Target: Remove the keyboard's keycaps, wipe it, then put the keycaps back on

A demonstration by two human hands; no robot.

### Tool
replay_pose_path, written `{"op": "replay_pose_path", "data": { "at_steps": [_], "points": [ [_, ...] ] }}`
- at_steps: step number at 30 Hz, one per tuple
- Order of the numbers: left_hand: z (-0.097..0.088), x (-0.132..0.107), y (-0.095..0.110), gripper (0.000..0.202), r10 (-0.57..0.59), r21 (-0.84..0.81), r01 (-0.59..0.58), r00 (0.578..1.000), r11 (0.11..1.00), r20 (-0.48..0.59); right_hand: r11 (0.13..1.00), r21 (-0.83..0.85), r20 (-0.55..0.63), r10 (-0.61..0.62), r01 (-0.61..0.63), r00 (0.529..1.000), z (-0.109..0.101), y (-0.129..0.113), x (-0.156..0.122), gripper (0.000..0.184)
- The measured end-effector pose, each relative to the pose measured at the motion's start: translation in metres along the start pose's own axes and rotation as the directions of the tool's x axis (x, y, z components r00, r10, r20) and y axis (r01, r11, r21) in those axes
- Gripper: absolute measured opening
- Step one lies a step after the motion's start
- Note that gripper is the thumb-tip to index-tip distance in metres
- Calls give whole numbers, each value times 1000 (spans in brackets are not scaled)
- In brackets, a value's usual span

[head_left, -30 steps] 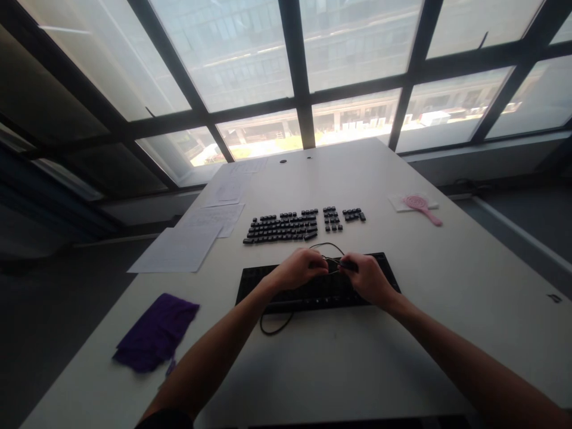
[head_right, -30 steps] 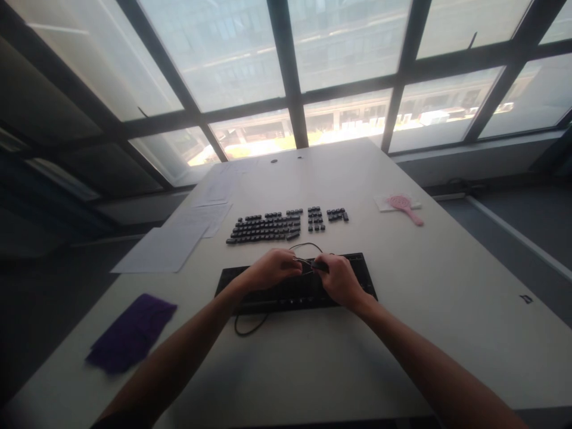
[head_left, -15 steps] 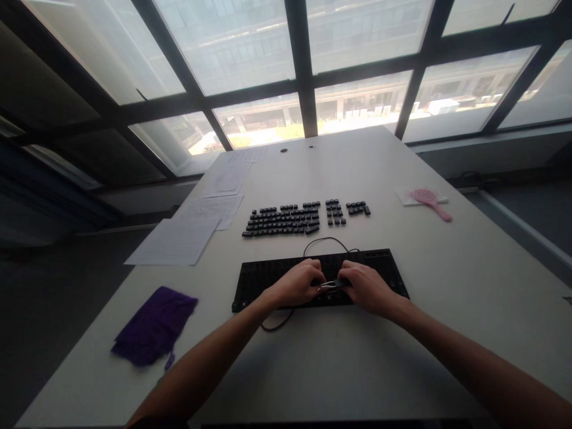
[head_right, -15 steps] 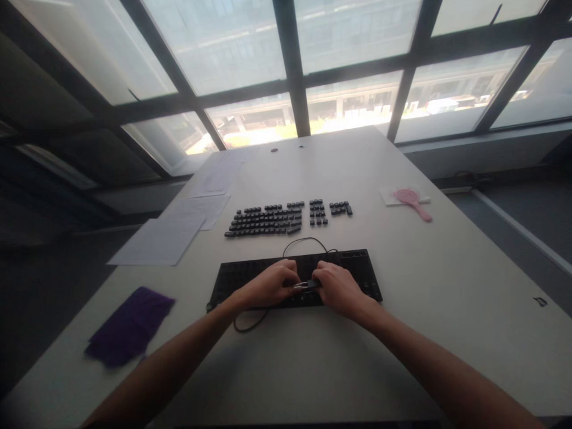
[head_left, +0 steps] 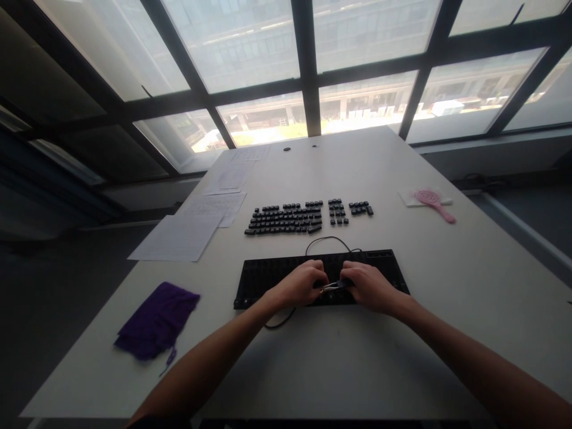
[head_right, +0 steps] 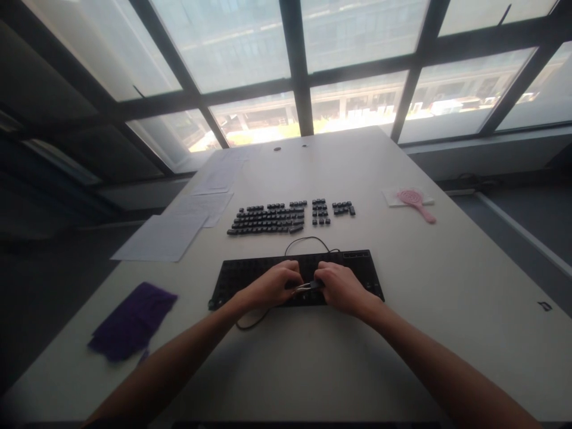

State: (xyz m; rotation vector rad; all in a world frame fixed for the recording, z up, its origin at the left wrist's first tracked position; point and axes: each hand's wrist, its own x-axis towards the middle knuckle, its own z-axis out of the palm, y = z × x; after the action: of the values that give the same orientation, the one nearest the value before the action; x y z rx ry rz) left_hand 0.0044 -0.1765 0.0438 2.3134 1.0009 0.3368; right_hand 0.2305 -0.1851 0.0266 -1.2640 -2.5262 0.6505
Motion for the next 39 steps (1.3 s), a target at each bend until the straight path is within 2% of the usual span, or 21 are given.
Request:
{"op": "replay_pose_path", "data": {
  "at_steps": [10,26,34,39],
  "points": [
    [-1,1,3,8,-19,4,19,1000,1000,-2,999,28,-2,-27,27,1000,-3,1,-1,13],
    [-2,4,11,8,-8,43,6,999,999,44,995,-56,17,-85,85,996,2,1,0,19],
    [-3,4,6,10,-33,28,31,998,999,50,998,49,2,-28,28,1000,0,5,3,16],
    [-3,5,6,11,-34,26,33,998,999,52,996,88,46,-19,15,999,-6,5,3,8]
  ]
}}
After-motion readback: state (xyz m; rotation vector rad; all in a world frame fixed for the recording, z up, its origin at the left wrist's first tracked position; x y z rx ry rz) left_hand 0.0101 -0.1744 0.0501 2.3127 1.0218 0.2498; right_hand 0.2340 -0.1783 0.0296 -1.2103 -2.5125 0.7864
